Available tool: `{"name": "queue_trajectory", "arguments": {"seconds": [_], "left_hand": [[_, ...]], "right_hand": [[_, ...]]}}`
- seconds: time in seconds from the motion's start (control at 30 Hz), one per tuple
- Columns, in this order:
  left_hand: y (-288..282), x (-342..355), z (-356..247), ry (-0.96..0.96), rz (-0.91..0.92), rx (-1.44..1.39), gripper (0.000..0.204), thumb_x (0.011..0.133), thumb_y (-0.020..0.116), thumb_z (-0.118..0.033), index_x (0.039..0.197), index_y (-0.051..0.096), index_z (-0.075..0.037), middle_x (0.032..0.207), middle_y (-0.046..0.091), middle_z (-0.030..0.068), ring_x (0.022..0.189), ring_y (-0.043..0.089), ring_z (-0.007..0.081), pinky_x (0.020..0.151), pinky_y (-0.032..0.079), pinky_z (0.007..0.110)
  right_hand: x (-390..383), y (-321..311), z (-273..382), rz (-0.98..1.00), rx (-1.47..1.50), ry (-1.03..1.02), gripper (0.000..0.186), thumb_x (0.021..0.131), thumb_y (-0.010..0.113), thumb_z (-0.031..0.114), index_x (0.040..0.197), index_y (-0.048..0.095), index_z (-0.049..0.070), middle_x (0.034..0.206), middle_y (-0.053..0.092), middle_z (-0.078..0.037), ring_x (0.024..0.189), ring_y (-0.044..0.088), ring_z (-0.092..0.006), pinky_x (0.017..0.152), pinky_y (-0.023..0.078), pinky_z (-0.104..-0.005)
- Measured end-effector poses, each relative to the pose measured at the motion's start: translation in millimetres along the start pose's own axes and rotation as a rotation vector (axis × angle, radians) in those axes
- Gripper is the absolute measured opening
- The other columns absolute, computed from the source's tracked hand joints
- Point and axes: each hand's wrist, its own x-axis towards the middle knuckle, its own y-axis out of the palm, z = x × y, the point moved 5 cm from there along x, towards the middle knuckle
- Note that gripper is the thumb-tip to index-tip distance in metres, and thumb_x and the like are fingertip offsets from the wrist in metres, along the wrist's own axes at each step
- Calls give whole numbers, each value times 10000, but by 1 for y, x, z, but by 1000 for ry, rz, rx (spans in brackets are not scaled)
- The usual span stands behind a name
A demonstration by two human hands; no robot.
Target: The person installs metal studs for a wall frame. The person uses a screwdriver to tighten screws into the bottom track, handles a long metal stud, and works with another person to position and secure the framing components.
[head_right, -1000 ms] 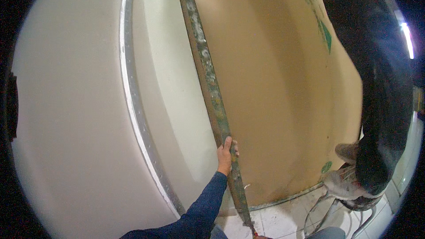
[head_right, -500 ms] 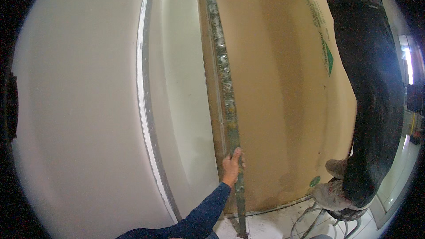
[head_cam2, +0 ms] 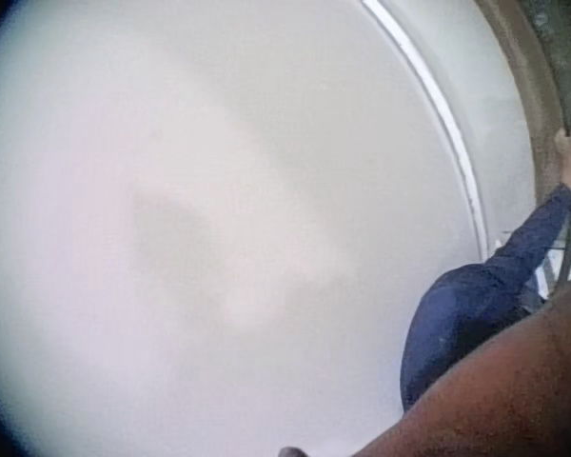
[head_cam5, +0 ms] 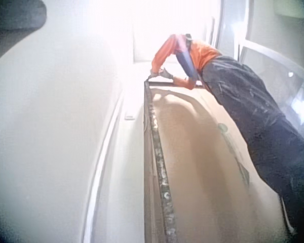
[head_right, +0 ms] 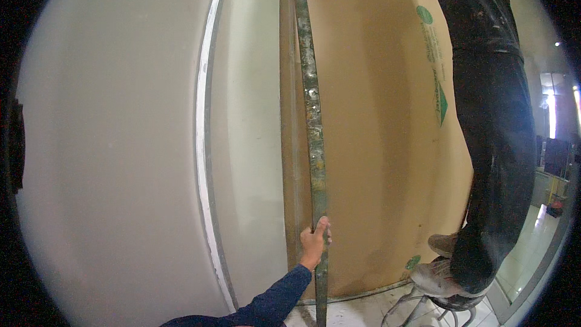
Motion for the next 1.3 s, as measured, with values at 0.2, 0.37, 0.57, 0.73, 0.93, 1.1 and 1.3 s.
{"name": "queue_trajectory", "arguments": {"seconds": [0.2, 0.37, 0.57, 0.73, 0.93, 1.1, 1.3], "left_hand": [[3, -2, -1, 10, 46, 56, 512, 788, 641, -533, 710, 591, -29, 612, 568, 41, 534, 548, 113, 495, 431, 260], [-1, -3, -6, -4, 82, 91, 529, 787, 631, -550, 702, 587, -29, 580, 554, 32, 516, 545, 120, 495, 431, 268], [4, -12, -11, 14, 149, 31, 461, 813, 641, -480, 792, 605, -21, 624, 563, 41, 548, 553, 108, 483, 427, 247], [4, -10, 1, 21, 80, 94, 536, 791, 629, -538, 675, 589, -16, 549, 562, 40, 502, 558, 134, 490, 441, 290], [-11, 29, 21, 64, -29, 237, 540, 776, 646, -530, 727, 590, 5, 565, 567, 57, 503, 566, 146, 508, 456, 301], [-39, 70, 15, 140, 5, 308, 542, 747, 690, -494, 771, 584, 37, 648, 604, 127, 537, 594, 197, 552, 476, 324], [-59, 116, 46, 216, -120, 462, 596, 708, 734, -414, 923, 545, 108, 863, 622, 260, 820, 618, 361, 741, 477, 404]], "right_hand": [[-7, -5, -2, -26, -15, 50, 225, 806, 524, 249, 830, 587, 34, 637, 583, -70, 527, 548, -190, 524, 447, -318], [-11, -11, -5, -39, -29, 83, 228, 798, 532, 232, 857, 602, 23, 654, 602, -74, 542, 566, -187, 539, 466, -314], [-17, -18, -3, -59, -48, 96, 240, 788, 542, 211, 890, 620, 9, 673, 625, -79, 559, 587, -185, 557, 489, -309], [-22, -22, 5, -73, -96, 104, 255, 780, 549, 194, 917, 636, -2, 689, 645, -83, 573, 605, -182, 572, 508, -304], [-59, -40, 22, -130, -106, 60, 278, 771, 559, 173, 950, 654, -16, 708, 668, -87, 590, 626, -179, 590, 531, -299], [-67, -44, 34, -221, 30, 78, 221, 758, 578, 126, 927, 648, 3, 776, 676, -80, 604, 617, -168, 531, 499, -308], [-51, -43, 44, -189, 25, -17, 118, 723, 635, 118, 794, 657, 25, 640, 621, -76, 527, 571, -160, 463, 444, -314]]}}
